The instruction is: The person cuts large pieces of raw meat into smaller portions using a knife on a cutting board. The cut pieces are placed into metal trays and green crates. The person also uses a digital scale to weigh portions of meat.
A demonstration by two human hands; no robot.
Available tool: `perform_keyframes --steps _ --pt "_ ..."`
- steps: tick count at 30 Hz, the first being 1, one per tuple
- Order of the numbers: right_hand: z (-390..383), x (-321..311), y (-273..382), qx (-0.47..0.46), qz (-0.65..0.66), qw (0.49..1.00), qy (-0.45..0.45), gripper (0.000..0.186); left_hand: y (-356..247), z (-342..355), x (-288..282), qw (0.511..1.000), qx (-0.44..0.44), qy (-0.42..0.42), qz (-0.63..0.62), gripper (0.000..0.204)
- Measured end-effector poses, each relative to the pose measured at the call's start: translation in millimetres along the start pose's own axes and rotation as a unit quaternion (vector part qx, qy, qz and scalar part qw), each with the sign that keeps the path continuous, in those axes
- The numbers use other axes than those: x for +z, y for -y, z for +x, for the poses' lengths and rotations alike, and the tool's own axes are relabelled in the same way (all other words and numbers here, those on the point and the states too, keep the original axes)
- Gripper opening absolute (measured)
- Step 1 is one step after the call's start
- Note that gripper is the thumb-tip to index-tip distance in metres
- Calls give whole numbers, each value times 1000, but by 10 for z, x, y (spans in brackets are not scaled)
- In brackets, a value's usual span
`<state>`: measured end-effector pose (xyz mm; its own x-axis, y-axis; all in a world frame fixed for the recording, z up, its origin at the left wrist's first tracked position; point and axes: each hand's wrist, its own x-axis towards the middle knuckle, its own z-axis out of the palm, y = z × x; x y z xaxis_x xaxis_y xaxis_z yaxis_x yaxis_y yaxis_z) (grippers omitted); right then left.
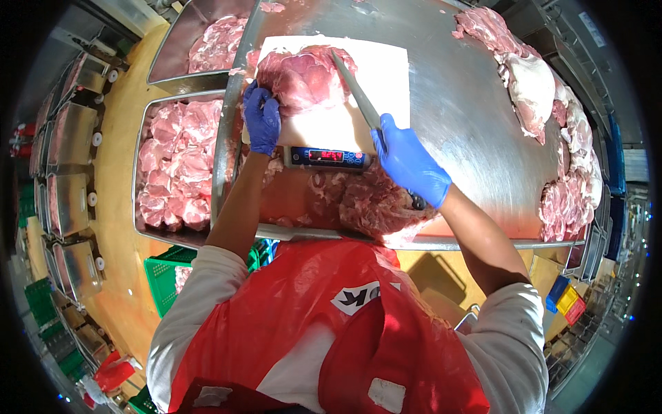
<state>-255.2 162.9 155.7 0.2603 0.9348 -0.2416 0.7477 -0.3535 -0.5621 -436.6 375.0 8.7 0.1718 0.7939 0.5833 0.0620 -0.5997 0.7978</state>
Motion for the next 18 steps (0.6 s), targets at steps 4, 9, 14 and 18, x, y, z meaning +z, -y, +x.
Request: perform_keyframes --steps 4,9,14,18 --pt "395 -111 39 -24 2 1000 -19 33 -185 326 39 997 -43 13 -63 26" --pt "1302 -168 292 -9 112 987 114 21 -480 716 365 967 152 -36 200 34" --pt "1617 -254 610 -2 110 964 240 16 -128 544 275 995 50 50 68 35" --pt "1598 -90 549 26 -65 964 256 18 -140 369 251 998 -8 39 39 41"
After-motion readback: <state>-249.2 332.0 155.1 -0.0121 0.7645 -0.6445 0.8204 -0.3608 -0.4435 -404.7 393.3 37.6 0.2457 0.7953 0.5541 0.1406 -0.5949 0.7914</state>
